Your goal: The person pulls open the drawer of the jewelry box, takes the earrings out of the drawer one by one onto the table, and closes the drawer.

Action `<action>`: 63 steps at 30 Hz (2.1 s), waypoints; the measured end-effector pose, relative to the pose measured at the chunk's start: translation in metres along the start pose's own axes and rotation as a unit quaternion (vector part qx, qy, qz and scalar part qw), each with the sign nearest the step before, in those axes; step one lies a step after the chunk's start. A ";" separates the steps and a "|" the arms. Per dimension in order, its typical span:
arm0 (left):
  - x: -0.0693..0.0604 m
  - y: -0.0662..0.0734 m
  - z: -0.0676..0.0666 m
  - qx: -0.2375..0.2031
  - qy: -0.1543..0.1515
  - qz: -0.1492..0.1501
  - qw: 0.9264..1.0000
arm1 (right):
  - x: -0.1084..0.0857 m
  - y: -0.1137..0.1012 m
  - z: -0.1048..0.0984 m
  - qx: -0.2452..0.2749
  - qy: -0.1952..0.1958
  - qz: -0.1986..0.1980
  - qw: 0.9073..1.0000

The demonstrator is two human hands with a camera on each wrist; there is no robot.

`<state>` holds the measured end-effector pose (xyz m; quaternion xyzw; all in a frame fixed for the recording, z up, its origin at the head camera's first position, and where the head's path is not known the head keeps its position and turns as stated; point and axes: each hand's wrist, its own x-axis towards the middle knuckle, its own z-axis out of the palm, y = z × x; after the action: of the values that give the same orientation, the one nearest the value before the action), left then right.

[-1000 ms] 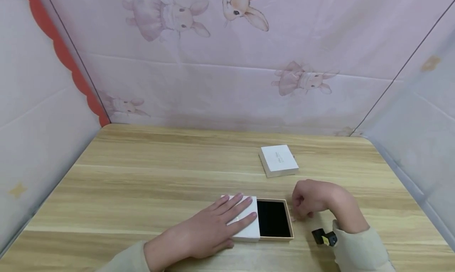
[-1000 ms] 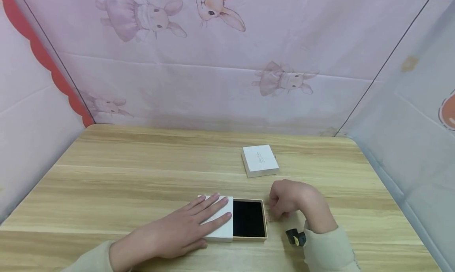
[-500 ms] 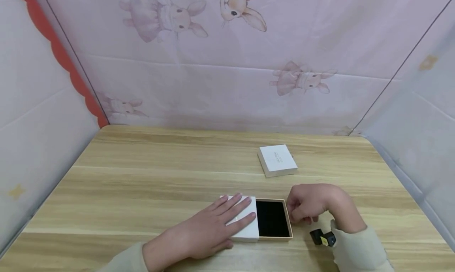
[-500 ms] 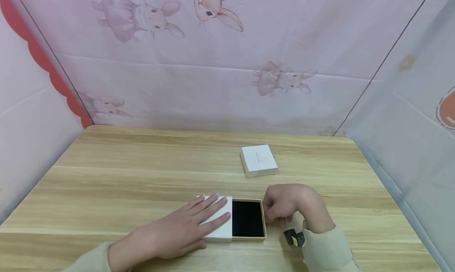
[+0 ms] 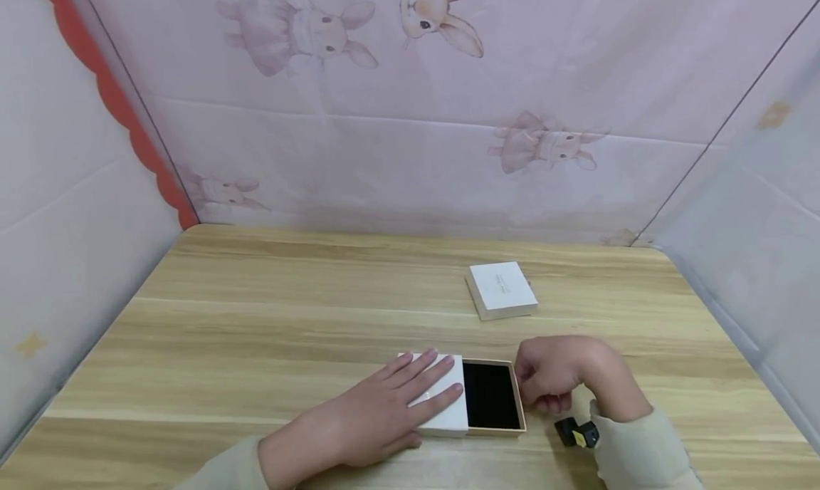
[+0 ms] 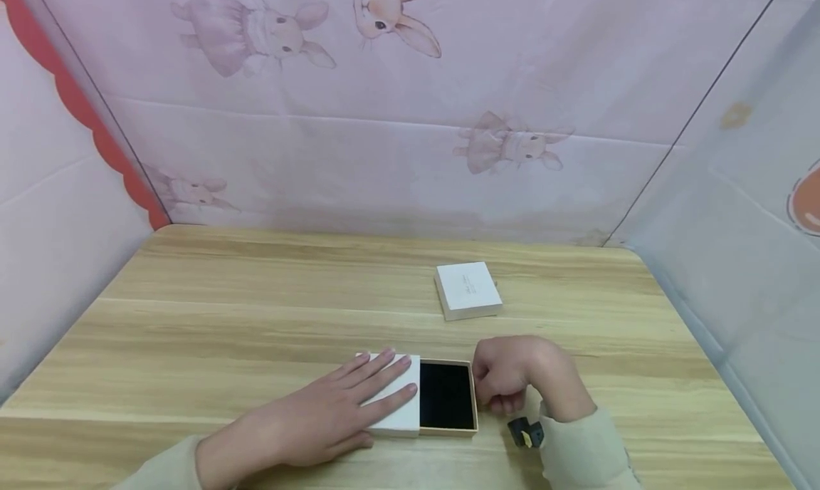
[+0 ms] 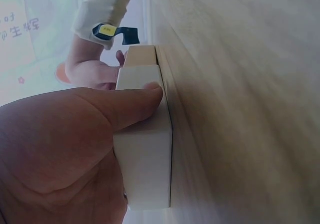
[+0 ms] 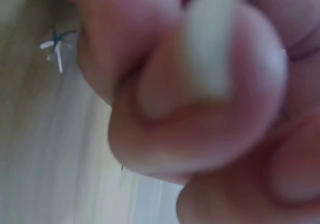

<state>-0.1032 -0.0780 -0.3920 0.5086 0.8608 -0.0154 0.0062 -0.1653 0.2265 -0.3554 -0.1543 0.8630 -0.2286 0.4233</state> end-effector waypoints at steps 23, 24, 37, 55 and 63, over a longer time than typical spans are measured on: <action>0.001 0.001 0.004 0.016 0.005 0.003 1.000 | 0.002 -0.004 0.003 -0.013 -0.003 0.008 1.000; 0.001 0.001 0.004 0.016 0.004 0.002 1.000 | 0.003 -0.004 0.003 -0.013 -0.003 0.008 1.000; 0.001 0.000 0.001 0.012 0.005 0.004 1.000 | 0.005 -0.006 0.001 -0.020 0.003 0.010 1.000; 0.001 0.000 0.000 0.012 -0.003 0.003 1.000 | 0.009 -0.008 0.004 -0.020 0.015 -0.058 0.998; 0.001 0.001 -0.003 0.011 -0.005 0.000 1.000 | 0.009 -0.009 0.004 -0.026 0.021 -0.061 0.998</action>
<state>-0.1030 -0.0764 -0.3886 0.5089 0.8604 -0.0276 0.0052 -0.1663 0.2137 -0.3585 -0.2132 0.8662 -0.2345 0.3864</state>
